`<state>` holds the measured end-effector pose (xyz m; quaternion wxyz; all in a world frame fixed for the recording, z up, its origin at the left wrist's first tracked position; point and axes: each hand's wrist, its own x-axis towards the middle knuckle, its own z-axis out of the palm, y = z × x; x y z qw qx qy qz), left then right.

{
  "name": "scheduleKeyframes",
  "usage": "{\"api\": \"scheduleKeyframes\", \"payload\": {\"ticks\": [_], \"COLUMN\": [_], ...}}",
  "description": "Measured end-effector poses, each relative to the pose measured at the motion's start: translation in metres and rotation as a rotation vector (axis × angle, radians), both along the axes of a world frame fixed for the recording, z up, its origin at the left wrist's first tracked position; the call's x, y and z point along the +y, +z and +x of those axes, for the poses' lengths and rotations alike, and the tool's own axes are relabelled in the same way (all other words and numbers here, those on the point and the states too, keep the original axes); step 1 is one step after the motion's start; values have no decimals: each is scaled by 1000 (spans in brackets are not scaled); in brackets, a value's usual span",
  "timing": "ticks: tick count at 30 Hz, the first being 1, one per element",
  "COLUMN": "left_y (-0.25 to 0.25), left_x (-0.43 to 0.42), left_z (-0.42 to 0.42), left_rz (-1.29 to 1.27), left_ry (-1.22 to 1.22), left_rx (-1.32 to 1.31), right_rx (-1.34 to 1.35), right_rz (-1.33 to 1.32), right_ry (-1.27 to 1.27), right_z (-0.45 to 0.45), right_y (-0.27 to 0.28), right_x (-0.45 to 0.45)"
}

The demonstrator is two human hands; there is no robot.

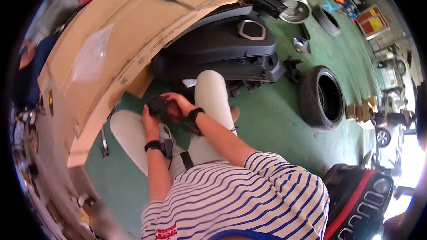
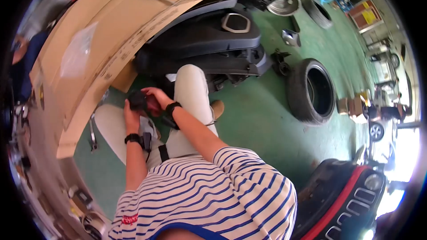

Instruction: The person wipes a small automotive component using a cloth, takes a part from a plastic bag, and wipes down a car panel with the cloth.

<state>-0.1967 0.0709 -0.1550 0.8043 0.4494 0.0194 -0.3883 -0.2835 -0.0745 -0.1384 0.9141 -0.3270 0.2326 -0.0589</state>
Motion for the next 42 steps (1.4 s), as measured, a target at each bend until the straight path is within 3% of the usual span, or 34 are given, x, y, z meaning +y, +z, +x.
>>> {"api": "scheduleKeyframes", "payload": {"ticks": [2,6,12,13,15,17,18,20,22,23,24,25,26,28,32,34,35,38,39,42], "left_y": [-12,-1,34,45,21,19,17,9,-7,-17,-27,-29,-31,-31,-14,-27,-52,-66,-77,-63], "left_x": [0,1,0,-3,-4,-6,-7,-6,-5,-4,-5,-7,-6,-7,-6,-4,-5,-3,-3,-8], "left_z": [5,3,-9,-11,-2,-4,-3,-5,-5,-6,-7,-9,-12,-15,-21,-18,-10,-7,-7,-12], "left_rz": [17,38,-62,-118,-157,-152,-159,-112,84,97,253,410,418,584,705,798,850,829,759,719], "left_ry": [10,0,-50,-77,-150,-173,-204,-198,-236,-219,-313,-408,-397,-558,-556,-494,-545,-568,-609,-649], "left_rx": [17,56,131,93,-25,-95,-132,-114,-169,-168,-348,-524,-520,-777,-751,-702,-646,-487,-461,-366], "right_rx": [-55,13,68,88,118,76,228,173,302,341,424,503,582,601,643,547,572,517,444,541], "right_rz": [210,8,58,3,-96,-293,-309,-539,-663,-868,-1125,-1179,-1233,-1239,-1211,-1136,-1039,-650,-492,-534], "right_ry": [95,109,303,329,346,381,412,302,309,287,253,300,347,359,285,106,15,-276,-218,-135], "right_z": [-7,-12,-25,-24,-24,-12,-19,-8,-6,-5,-8,-9,-10,-11,-10,-8,-3,0,-2,0], "right_y": [18,32,56,56,71,19,42,-4,-20,-29,-24,-19,-16,-17,-23,-31,-39,-41,-66,-76], "right_x": [-3,-1,2,1,5,9,7,7,4,3,4,3,4,4,6,3,1,0,-9,-4]}}
